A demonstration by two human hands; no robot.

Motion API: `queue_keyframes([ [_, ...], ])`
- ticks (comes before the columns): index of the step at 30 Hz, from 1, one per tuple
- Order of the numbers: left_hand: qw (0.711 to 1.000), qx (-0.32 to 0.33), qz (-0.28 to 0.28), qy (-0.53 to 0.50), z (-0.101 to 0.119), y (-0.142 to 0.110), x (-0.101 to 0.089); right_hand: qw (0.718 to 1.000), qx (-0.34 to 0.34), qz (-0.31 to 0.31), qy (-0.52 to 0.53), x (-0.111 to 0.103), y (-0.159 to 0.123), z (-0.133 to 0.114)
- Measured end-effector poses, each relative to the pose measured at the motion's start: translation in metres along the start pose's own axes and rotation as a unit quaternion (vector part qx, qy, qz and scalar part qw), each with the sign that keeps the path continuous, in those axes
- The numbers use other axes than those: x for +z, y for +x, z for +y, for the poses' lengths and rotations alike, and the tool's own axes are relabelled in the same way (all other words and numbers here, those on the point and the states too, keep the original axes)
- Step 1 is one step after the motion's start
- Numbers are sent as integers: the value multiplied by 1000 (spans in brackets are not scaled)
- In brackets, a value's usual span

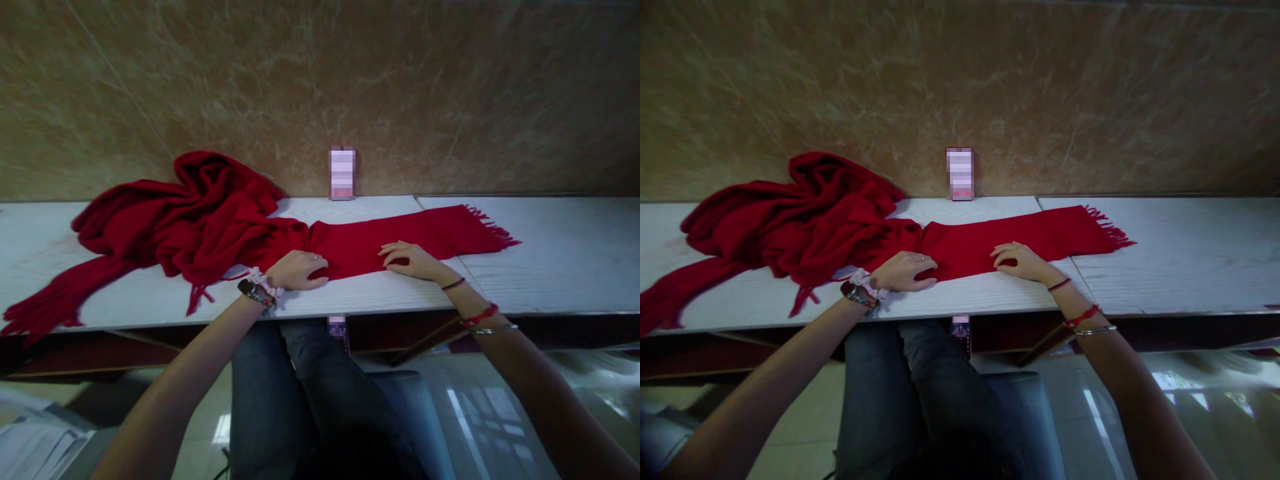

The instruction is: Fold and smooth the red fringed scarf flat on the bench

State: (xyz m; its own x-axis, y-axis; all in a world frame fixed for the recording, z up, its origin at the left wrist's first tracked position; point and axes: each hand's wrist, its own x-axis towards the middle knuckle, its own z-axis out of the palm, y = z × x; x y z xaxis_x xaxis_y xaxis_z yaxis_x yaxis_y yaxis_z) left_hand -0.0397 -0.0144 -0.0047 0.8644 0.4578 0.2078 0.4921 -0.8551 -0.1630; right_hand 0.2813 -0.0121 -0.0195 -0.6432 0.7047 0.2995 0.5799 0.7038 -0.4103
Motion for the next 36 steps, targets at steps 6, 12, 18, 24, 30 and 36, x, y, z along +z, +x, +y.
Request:
queue_keyframes([
  [6,1000,10,18,10,-3,1,3,997,14,60,39,-1,2,-8],
  [12,999,16,30,13,-1,1,3,1000,11,-8,9,0,0,-11],
  [18,998,31,48,11,0,1,4,1000,12,-19,-3,2,0,-9],
  [24,998,23,61,6,0,0,3,1000,1,5,11,1,1,-12],
  [30,999,17,-14,-26,3,2,1,1000,-2,-14,-19,1,1,-10],
  [36,1000,24,-1,-10,3,2,1,1000,-5,-6,-14,0,0,-13],
])
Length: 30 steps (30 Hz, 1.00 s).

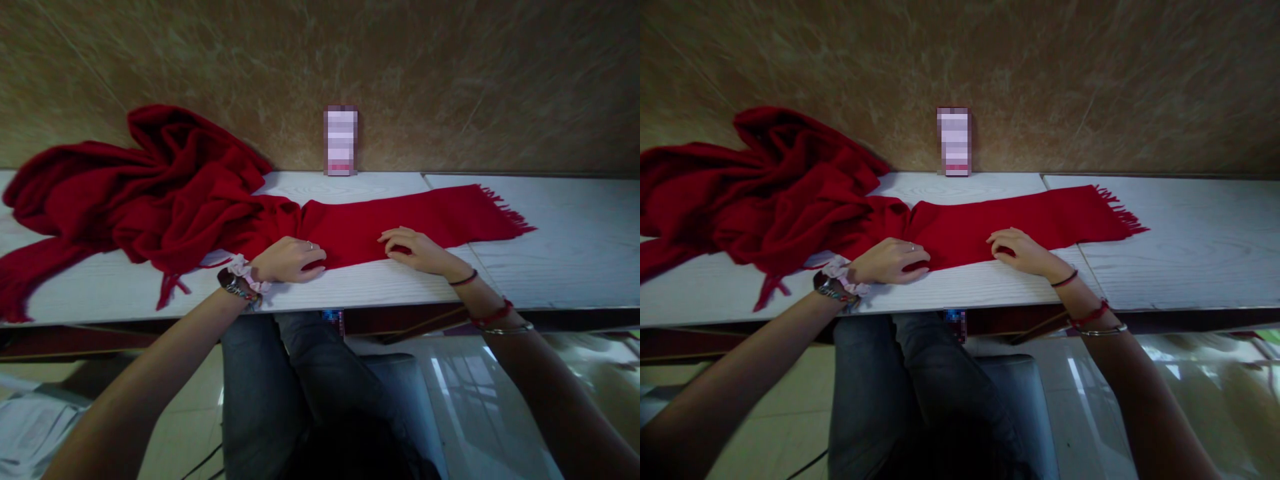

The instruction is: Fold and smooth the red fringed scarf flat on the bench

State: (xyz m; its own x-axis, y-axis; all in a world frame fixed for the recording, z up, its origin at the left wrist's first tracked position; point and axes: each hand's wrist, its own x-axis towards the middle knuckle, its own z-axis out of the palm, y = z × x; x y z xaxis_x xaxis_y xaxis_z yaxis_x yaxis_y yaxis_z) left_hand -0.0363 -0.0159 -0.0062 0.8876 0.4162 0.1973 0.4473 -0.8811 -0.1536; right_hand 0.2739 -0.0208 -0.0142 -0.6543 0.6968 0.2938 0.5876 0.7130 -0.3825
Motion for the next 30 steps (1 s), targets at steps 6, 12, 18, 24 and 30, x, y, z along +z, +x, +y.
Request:
queue_keyframes([
  [6,997,13,72,31,-1,-1,2,999,4,33,38,-1,0,-2],
  [12,999,24,43,24,1,1,0,1000,-13,1,3,-1,0,-2],
  [18,991,32,113,57,0,0,1,998,-13,44,42,-2,0,-2],
  [24,986,46,145,73,2,1,-2,997,-2,43,57,-3,0,-5],
  [30,987,40,147,53,3,1,-2,998,7,31,53,-4,0,-5],
])
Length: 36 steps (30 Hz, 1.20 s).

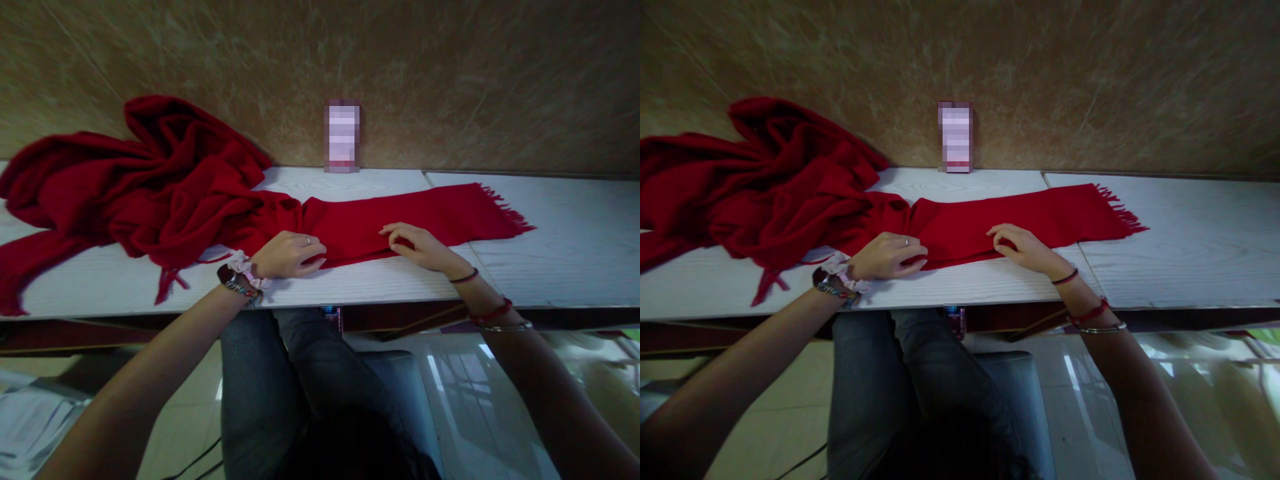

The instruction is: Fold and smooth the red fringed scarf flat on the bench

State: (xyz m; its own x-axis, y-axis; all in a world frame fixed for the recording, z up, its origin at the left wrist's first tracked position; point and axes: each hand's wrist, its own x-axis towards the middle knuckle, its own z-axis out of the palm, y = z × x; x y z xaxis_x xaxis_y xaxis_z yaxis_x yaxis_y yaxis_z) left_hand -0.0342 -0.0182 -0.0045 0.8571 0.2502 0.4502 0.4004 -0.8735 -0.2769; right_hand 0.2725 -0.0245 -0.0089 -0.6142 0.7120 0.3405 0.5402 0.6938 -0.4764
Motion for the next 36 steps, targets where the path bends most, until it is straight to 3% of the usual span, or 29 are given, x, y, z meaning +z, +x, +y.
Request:
queue_keyframes([
  [4,996,1,-89,-32,1,0,2,998,-11,-44,-38,2,0,3],
  [7,993,-15,-112,-42,1,0,2,998,-13,-44,-43,2,0,3],
  [11,996,-3,-87,-34,1,1,2,999,-15,-27,-26,0,0,1],
  [17,1000,-16,20,9,0,0,0,1000,2,17,5,-1,0,-2],
  [22,1000,8,-16,-9,2,1,0,1000,-13,-24,-11,0,0,0],
  [29,993,-18,-112,-44,3,2,1,998,-12,-51,-38,0,1,1],
  [32,994,-14,-101,-38,2,1,2,999,-8,-43,-26,-1,0,0],
  [36,999,-22,-31,-6,2,0,2,1000,9,-15,3,-1,0,-3],
])
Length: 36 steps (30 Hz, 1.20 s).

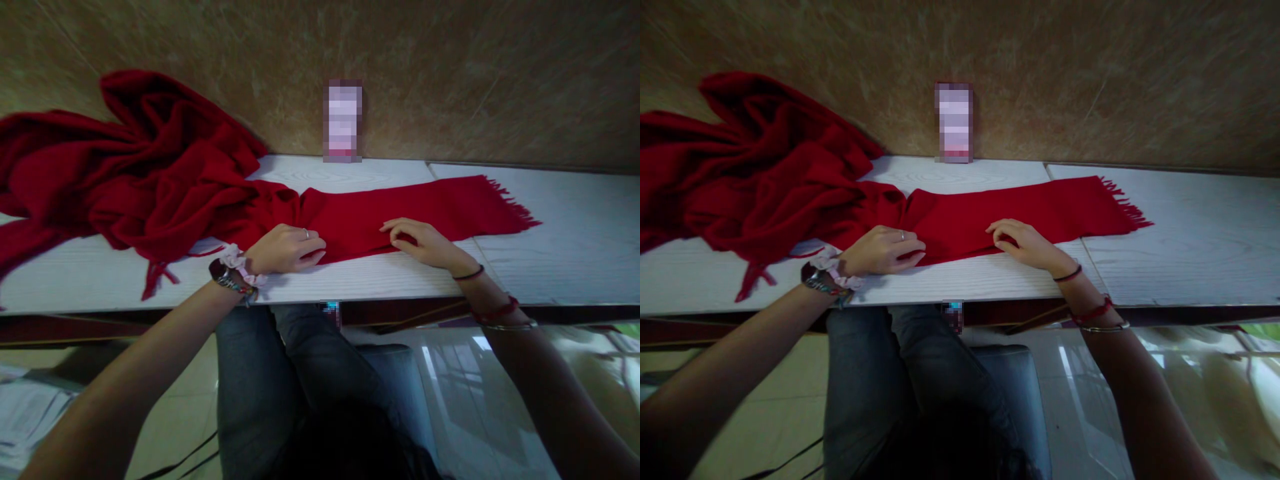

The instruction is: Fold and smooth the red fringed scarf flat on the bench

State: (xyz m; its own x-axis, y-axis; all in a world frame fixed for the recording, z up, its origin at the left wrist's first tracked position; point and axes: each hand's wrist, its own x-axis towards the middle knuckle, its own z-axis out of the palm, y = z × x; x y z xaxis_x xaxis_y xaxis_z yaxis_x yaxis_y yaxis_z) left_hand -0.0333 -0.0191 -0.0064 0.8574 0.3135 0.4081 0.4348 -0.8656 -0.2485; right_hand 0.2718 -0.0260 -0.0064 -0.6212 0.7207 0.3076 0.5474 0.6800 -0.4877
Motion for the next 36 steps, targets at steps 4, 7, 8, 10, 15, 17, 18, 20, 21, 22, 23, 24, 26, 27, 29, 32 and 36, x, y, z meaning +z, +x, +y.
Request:
queue_keyframes([
  [4,999,6,35,-5,1,0,-2,1000,0,-10,18,-1,0,1],
  [7,999,17,41,-27,2,1,-4,999,1,-34,23,-2,0,1],
  [8,998,15,45,-38,3,1,-4,999,4,-40,25,-2,0,1],
  [10,997,1,47,-67,4,2,-6,998,8,-51,23,-3,0,1],
  [15,991,-5,-22,-129,5,3,-5,997,0,-76,-8,-3,-1,2],
  [17,989,-4,-67,-130,5,4,-4,997,-2,-79,-18,-2,-1,3],
  [18,989,-7,-82,-125,5,4,-3,997,-1,-79,-21,-2,-1,3],
  [20,990,-14,-93,-109,5,4,-1,997,-1,-76,-28,-2,0,3],
  [21,991,-16,-92,-99,5,4,-1,997,-2,-74,-31,-2,0,2],
  [22,992,-18,-90,-87,4,4,0,997,-2,-70,-35,-2,1,2],
  [23,993,-22,-87,-72,4,4,1,997,-1,-63,-39,-1,1,2],
  [24,995,-28,-82,-55,3,4,1,998,1,-53,-42,0,2,2],
  [26,996,-47,-69,-19,2,4,2,998,6,-29,-49,2,4,2],
  [27,996,-57,-61,-5,1,5,2,999,8,-17,-51,3,5,2],
  [29,997,-65,-51,6,0,6,2,999,9,1,-53,5,6,3],
  [32,998,-50,-49,5,-1,7,1,998,13,24,-56,7,6,4],
  [36,998,-37,-51,33,-1,8,1,995,28,37,-92,8,6,4],
])
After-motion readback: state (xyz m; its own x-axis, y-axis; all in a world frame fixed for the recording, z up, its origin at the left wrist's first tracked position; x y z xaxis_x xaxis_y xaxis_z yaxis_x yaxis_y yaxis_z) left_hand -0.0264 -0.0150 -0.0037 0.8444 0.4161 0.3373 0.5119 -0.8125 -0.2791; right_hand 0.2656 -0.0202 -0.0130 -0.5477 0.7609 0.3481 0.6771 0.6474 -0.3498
